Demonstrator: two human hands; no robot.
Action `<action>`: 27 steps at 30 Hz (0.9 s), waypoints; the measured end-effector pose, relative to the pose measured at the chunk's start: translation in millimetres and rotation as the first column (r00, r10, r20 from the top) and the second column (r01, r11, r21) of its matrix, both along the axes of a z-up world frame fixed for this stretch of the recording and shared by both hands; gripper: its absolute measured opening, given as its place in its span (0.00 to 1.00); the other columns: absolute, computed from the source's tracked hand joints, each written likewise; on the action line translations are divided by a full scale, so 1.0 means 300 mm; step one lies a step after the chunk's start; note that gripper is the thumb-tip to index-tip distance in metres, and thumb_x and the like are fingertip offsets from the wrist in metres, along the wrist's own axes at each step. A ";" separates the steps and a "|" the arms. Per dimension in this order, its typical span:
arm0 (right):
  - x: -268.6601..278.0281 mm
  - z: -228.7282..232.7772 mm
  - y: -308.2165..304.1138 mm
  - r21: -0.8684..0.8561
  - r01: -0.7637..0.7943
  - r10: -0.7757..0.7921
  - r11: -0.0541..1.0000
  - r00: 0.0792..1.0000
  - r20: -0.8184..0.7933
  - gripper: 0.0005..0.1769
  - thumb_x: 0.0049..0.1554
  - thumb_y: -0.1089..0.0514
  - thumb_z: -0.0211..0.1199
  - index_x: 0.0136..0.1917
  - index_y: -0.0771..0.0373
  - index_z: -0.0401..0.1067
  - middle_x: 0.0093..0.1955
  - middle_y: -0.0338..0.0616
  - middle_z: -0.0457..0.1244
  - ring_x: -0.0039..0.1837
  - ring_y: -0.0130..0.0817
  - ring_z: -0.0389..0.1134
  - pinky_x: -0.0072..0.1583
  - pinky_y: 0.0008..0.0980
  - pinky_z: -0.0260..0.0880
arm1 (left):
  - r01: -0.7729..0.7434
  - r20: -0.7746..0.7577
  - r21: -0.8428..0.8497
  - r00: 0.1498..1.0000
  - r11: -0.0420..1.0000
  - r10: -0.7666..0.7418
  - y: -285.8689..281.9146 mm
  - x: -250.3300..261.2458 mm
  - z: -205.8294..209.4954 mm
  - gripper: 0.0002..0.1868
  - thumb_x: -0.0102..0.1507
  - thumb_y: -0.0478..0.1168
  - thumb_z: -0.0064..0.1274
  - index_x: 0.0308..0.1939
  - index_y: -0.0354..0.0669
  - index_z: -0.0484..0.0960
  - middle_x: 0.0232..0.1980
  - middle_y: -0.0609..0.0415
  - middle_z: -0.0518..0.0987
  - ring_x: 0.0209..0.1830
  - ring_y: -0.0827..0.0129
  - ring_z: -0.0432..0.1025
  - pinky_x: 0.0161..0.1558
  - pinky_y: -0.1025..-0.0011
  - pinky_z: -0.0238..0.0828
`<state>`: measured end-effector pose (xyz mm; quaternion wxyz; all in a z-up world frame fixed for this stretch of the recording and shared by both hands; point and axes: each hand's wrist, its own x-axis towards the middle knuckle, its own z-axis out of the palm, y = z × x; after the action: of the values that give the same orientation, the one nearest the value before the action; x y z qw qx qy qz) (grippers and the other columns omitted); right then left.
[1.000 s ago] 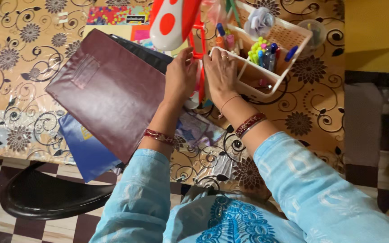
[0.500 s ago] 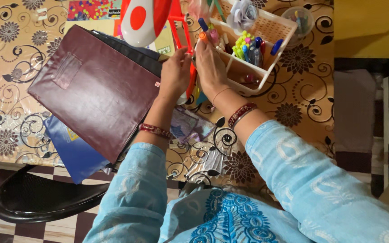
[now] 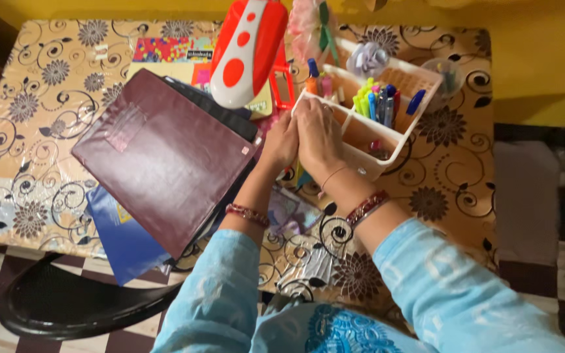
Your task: The person wipes several folders and a desk lamp with a cloth, then adjusts and checks the lamp's position.
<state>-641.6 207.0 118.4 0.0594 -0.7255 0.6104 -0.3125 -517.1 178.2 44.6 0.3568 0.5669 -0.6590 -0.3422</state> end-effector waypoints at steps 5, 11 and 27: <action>0.037 0.090 0.057 -0.083 -0.020 0.018 0.996 1.000 -0.026 0.17 0.56 0.69 0.55 0.59 0.72 0.68 0.57 0.61 0.64 0.58 0.57 0.67 0.57 0.49 0.68 | 0.069 -0.418 0.469 0.895 0.880 0.153 -0.021 0.029 0.004 0.27 0.72 0.57 0.35 0.48 0.38 0.80 0.34 0.44 0.74 0.29 0.58 0.67 0.31 0.62 0.60; 0.079 0.190 0.133 0.026 -0.116 0.115 0.993 0.993 0.009 0.18 0.47 0.72 0.61 0.52 0.70 0.69 0.54 0.60 0.64 0.58 0.57 0.67 0.58 0.48 0.69 | 0.126 -0.641 0.610 0.659 0.783 0.393 0.050 0.058 0.144 0.24 0.64 0.61 0.40 0.47 0.49 0.77 0.38 0.58 0.78 0.31 0.71 0.70 0.31 0.72 0.64; 0.149 0.395 0.325 -0.038 -0.281 0.284 0.959 0.952 0.115 0.22 0.44 0.75 0.62 0.53 0.68 0.69 0.53 0.59 0.65 0.59 0.59 0.66 0.59 0.49 0.66 | 0.182 -0.730 0.527 0.598 0.830 0.332 0.321 0.186 0.399 0.24 0.65 0.53 0.35 0.55 0.49 0.80 0.38 0.56 0.79 0.32 0.72 0.70 0.32 0.73 0.67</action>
<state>-597.0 304.6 236.8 0.1324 -0.7858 0.4924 -0.3500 -461.4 274.5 164.1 0.4480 0.4589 -0.2745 -0.7164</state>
